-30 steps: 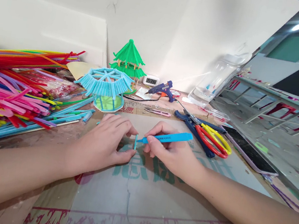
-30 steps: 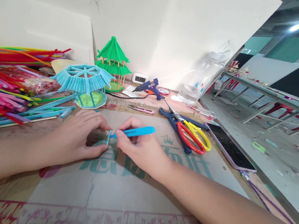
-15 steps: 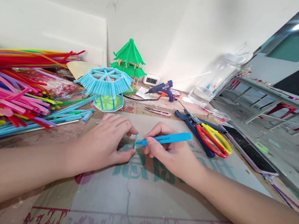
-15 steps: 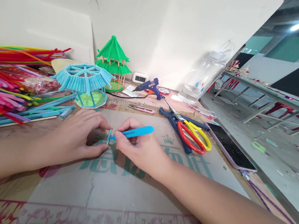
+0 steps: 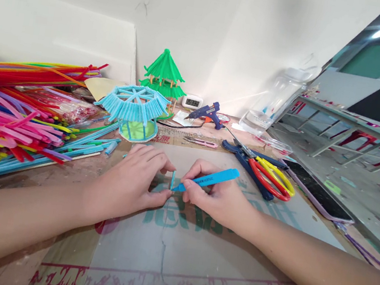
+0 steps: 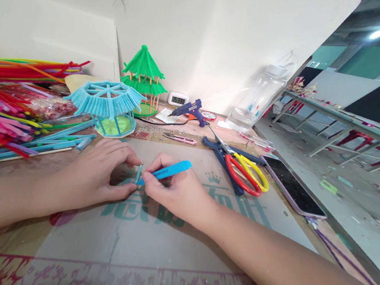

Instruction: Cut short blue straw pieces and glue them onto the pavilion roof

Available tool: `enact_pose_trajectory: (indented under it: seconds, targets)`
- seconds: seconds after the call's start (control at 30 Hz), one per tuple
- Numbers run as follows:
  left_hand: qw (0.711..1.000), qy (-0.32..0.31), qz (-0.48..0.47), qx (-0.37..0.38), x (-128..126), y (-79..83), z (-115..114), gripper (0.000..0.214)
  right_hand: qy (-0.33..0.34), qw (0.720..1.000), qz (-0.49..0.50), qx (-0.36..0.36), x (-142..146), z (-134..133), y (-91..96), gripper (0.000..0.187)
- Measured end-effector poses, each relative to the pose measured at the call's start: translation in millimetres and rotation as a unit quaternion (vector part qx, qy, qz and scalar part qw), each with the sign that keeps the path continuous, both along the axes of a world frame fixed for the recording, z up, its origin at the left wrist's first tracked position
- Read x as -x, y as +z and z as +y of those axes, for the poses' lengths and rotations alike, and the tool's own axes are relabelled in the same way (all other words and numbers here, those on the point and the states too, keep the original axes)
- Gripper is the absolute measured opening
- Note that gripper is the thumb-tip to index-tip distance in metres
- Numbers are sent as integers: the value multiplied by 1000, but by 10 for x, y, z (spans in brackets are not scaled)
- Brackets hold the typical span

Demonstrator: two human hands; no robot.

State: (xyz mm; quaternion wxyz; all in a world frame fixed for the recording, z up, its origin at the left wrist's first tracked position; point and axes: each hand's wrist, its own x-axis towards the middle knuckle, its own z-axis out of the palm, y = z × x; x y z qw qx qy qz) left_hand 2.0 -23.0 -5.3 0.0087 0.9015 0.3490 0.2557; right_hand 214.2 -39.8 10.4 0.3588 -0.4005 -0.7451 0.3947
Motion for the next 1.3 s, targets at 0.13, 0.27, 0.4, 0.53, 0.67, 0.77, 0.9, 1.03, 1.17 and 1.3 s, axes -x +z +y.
enact_pose_trajectory:
  seconds: [0.13,0.27,0.4,0.53,0.67,0.77,0.9,1.03,1.17,1.3]
  targets:
    - [1000,0,-4,0,2,-8,2,21,-8,1000,6,-8,-5,-1,3,8]
    - [1000,-1,-5,3,5,-11,2,21,-18,1000,6,4,-2,0,11,8]
    - [1000,1,-1,6,4,-7,2,21,-2,1000,1,9,-2,1,7,10]
    - [1000,2,-3,9,4,-6,3,20,-7,1000,2,-2,-10,2,10,9]
    - [1000,1,-8,12,4,-6,5,21,-15,1000,11,2,-19,0,8,9]
    - [1000,0,-7,9,2,-2,5,21,-13,1000,26,7,-20,3,2,9]
    - [1000,-1,-1,5,2,2,0,22,-8,1000,5,11,-7,1,12,11]
    - [1000,-3,-6,12,0,-1,0,21,-9,1000,-11,13,4,-11,23,11]
    - [1000,0,-16,23,-2,-8,7,21,-25,1000,5,8,-2,-8,10,11]
    - [1000,2,-16,18,-3,-9,10,21,-25,999,27,19,-13,4,-16,12]
